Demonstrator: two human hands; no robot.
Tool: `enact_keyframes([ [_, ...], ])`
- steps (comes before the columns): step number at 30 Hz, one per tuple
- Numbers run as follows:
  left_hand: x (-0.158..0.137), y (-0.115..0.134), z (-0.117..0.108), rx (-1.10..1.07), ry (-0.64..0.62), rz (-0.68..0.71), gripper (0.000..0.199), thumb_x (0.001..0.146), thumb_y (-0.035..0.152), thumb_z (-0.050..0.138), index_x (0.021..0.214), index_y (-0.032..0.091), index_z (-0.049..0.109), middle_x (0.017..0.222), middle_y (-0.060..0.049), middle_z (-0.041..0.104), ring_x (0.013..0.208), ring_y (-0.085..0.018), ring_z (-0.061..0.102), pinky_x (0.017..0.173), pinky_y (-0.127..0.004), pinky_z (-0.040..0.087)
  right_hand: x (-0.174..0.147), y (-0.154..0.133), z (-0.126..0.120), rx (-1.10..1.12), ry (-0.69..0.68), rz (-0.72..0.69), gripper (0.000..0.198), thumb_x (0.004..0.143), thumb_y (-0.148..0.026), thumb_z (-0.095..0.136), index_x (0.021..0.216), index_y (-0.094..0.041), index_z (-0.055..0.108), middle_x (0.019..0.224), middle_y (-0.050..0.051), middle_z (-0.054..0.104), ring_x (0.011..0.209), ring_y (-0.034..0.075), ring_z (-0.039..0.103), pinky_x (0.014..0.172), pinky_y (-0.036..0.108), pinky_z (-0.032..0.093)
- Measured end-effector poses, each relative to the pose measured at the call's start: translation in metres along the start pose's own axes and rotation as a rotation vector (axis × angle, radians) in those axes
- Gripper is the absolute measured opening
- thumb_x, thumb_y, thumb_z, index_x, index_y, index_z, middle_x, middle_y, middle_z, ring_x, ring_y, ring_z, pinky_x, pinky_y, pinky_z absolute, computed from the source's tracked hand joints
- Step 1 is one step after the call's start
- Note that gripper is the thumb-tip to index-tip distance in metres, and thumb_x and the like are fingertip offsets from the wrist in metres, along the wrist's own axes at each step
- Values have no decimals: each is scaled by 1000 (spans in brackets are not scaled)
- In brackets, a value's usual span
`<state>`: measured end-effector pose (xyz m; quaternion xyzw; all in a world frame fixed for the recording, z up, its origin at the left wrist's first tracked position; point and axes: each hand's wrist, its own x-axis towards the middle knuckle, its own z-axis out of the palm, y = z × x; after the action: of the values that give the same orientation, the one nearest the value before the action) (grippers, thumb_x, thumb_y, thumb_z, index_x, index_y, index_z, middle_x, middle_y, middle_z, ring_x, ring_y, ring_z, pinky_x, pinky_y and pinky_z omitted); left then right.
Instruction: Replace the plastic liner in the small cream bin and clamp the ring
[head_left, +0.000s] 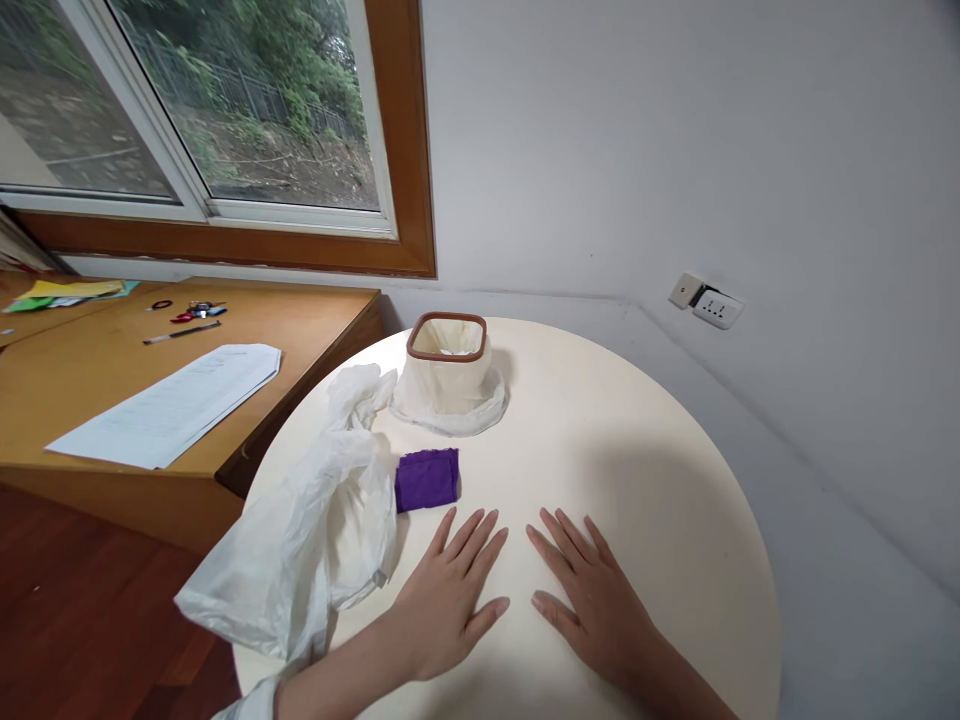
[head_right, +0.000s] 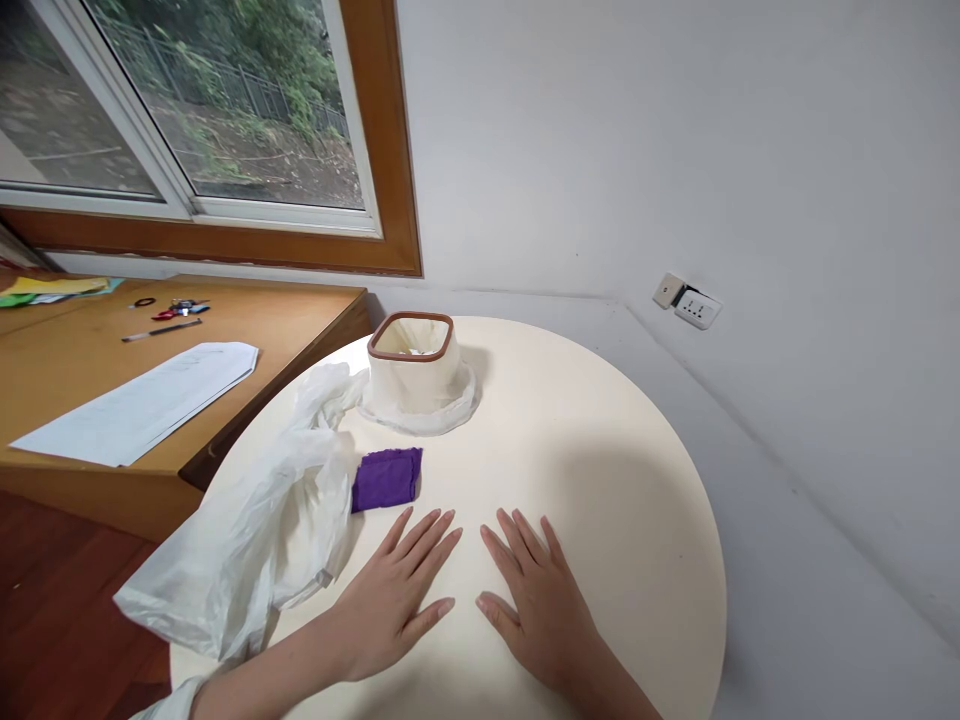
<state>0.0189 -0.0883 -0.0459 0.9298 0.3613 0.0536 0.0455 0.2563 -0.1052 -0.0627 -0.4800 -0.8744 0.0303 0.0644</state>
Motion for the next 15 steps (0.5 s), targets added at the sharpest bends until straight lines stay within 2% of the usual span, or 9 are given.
enact_keyframes([
  [15, 1, 0, 0, 12, -9, -4, 61, 91, 46, 25, 141, 17, 6, 146, -10, 16, 134, -26, 13, 107, -48, 12, 0, 0, 1, -1, 25, 0, 59, 89, -44, 32, 140, -26, 11, 145, 2, 19, 133, 24, 18, 106, 48, 19],
])
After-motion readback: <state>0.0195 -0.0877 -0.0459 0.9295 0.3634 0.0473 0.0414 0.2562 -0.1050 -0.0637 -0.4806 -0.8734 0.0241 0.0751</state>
